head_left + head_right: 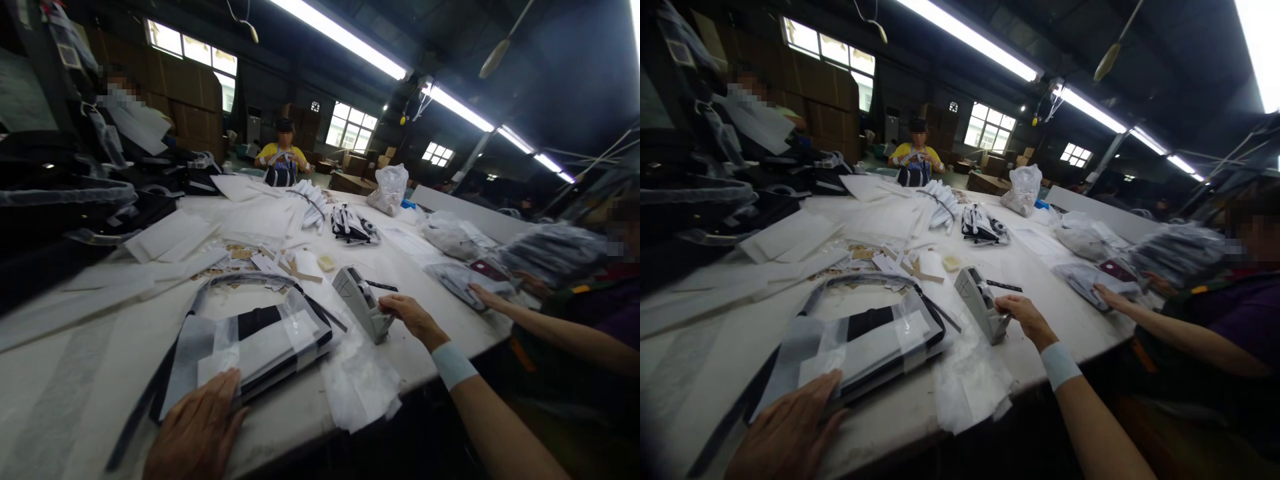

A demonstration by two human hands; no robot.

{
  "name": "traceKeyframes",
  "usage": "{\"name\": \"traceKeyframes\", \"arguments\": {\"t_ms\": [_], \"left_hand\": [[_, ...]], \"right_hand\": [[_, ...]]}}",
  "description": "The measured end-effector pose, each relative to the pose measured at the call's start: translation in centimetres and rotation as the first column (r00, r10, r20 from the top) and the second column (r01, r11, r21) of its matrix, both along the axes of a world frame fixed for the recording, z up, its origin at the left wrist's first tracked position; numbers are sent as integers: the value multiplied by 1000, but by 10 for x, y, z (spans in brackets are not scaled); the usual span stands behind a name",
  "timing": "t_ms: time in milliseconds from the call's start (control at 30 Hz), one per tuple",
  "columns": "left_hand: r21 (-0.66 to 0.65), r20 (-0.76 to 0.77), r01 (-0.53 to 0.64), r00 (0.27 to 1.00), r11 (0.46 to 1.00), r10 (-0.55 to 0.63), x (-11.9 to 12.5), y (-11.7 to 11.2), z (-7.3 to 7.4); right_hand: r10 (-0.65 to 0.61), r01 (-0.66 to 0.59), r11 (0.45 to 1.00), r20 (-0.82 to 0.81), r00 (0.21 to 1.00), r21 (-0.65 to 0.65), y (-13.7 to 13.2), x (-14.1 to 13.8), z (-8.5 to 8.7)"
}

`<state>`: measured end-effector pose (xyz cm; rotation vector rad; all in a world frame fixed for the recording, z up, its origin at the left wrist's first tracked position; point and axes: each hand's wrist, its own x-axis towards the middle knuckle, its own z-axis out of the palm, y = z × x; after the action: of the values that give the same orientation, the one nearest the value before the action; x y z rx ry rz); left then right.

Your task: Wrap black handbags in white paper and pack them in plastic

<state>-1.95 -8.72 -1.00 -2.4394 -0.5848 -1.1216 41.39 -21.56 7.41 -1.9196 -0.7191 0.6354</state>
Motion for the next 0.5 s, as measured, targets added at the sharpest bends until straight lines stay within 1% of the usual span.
{"name": "traceKeyframes", "arguments": {"t_ms": [133, 233, 300, 400, 500], "left_hand": [[-15, 11, -9, 1000, 1000, 9, 1, -1, 1], [-12, -6, -12, 1000, 1000, 12, 0, 0, 0], [-13, -5, -3, 1000, 1000, 3, 0, 0, -1], [-28, 4, 12, 1000, 1000, -12, 0, 1, -1], [-56, 29, -8, 1000, 998, 10, 2, -3, 2]], "right_hand": [[-79, 76, 990, 20, 997, 121, -9, -10, 12], [-134, 124, 981, 62, 989, 146, -23, -19, 14], [-173, 161, 978, 83, 981, 133, -33, -24, 8], [-218, 214, 974, 57, 974, 67, -45, -27, -8], [-209, 209, 978, -7, 978, 1, -49, -24, -25]]}}
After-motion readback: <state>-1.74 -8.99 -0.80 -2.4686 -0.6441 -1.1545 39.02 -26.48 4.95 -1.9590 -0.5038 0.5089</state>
